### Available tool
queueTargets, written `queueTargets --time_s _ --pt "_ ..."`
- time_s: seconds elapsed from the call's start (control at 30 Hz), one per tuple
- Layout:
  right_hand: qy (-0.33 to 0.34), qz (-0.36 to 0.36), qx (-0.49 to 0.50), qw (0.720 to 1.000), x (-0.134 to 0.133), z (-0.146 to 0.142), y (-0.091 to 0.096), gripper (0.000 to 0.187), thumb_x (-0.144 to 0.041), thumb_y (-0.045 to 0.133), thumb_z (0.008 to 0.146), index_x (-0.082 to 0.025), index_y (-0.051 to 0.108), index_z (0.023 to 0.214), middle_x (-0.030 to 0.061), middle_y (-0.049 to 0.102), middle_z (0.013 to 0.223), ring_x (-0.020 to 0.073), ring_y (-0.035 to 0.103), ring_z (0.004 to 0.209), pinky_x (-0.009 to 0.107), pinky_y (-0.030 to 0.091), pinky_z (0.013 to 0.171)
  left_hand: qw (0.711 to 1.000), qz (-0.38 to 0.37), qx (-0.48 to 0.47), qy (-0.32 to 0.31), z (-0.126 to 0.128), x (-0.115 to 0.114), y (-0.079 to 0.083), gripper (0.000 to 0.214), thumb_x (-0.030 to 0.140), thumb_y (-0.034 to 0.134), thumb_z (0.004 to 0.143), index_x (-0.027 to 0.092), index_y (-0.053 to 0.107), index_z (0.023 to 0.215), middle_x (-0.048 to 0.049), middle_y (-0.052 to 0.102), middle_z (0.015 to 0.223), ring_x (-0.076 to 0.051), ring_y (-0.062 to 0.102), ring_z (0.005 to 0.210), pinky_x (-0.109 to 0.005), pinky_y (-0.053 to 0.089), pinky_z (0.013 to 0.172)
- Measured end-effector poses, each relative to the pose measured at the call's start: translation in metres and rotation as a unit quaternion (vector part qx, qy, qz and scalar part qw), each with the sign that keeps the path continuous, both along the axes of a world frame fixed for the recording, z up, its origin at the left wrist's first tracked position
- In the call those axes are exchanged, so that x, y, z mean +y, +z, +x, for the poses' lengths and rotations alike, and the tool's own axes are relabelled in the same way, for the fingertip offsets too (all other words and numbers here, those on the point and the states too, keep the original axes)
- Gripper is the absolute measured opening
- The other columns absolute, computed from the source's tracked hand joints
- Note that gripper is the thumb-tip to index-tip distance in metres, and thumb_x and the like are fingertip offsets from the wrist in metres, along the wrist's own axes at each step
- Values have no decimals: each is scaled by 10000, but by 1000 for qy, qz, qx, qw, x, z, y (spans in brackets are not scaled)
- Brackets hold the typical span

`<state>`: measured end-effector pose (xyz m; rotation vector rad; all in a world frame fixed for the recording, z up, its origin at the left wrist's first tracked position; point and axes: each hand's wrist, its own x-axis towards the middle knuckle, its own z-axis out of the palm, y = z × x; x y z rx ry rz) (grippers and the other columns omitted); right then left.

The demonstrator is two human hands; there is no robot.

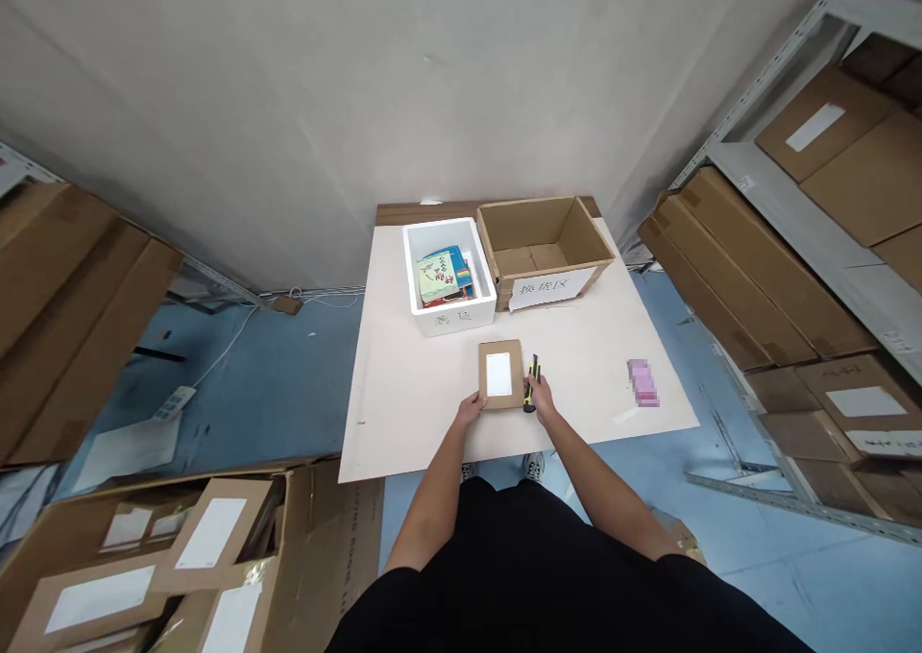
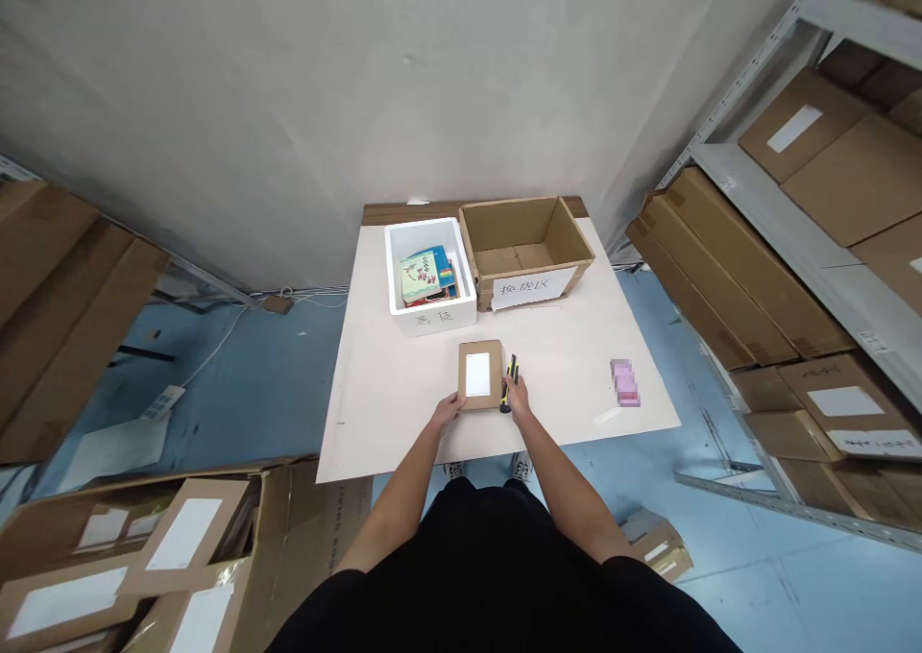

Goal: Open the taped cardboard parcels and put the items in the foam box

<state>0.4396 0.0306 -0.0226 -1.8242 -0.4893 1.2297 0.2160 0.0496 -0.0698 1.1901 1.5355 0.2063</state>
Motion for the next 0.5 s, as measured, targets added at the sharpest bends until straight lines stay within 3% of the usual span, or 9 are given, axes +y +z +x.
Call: queueTargets --time_s 0.1,0.17,0.27,0.37,0.43,0.5 --pt "119 34 -29 992 20 -29 11 444 -688 552 901 -258 578 1008 55 759 946 243 731 941 309 540 802 999 -14 10 37 -36 0 -3 615 466 672 950 213 603 1506 -90 795 1224 -268 755 1128 -403 604 962" --pt "213 13 -77 974 32 -51 18 389 -646 532 941 -262 578 986 37 757 958 234 719 940 303 532 809 996 -2 33 77 -63 4 -2 743 419 676 935 208 468 1616 -126 717 1392 -285 691 1276 -435 562 1071" --pt "306 -47 -179 934 43 -74 26 296 -545 510 991 -259 586 982 27 750 981 233 701 944 303 510 814 988 107 71 80 -91 20 11 784 370 606 969 230 331 1690 -124 468 1674 -266 491 1514 -408 432 1234" --pt "339 -93 -263 899 49 -81 33 260 -488 490 1026 -253 600 1043 49 748 1024 249 699 965 311 495 814 964 233 92 -90 -96 48 31 899 465 676 933 241 283 1709 -88 249 1792 -281 253 1643 -404 296 1318" --pt "351 -107 -285 886 52 -81 38 262 -473 484 1044 -248 611 1087 58 751 1033 250 704 963 307 495 812 941 235 98 -225 -89 67 42 1181 558 826 793 221 194 1732 -114 103 1822 -356 125 1668 -467 264 1324" --pt "357 -105 -295 880 57 -80 42 271 -462 482 1056 -241 620 1130 62 755 1021 248 708 947 304 500 811 924 200 121 -302 -80 81 49 1340 607 898 687 262 145 1740 -113 28 1825 -423 46 1665 -546 272 1304"
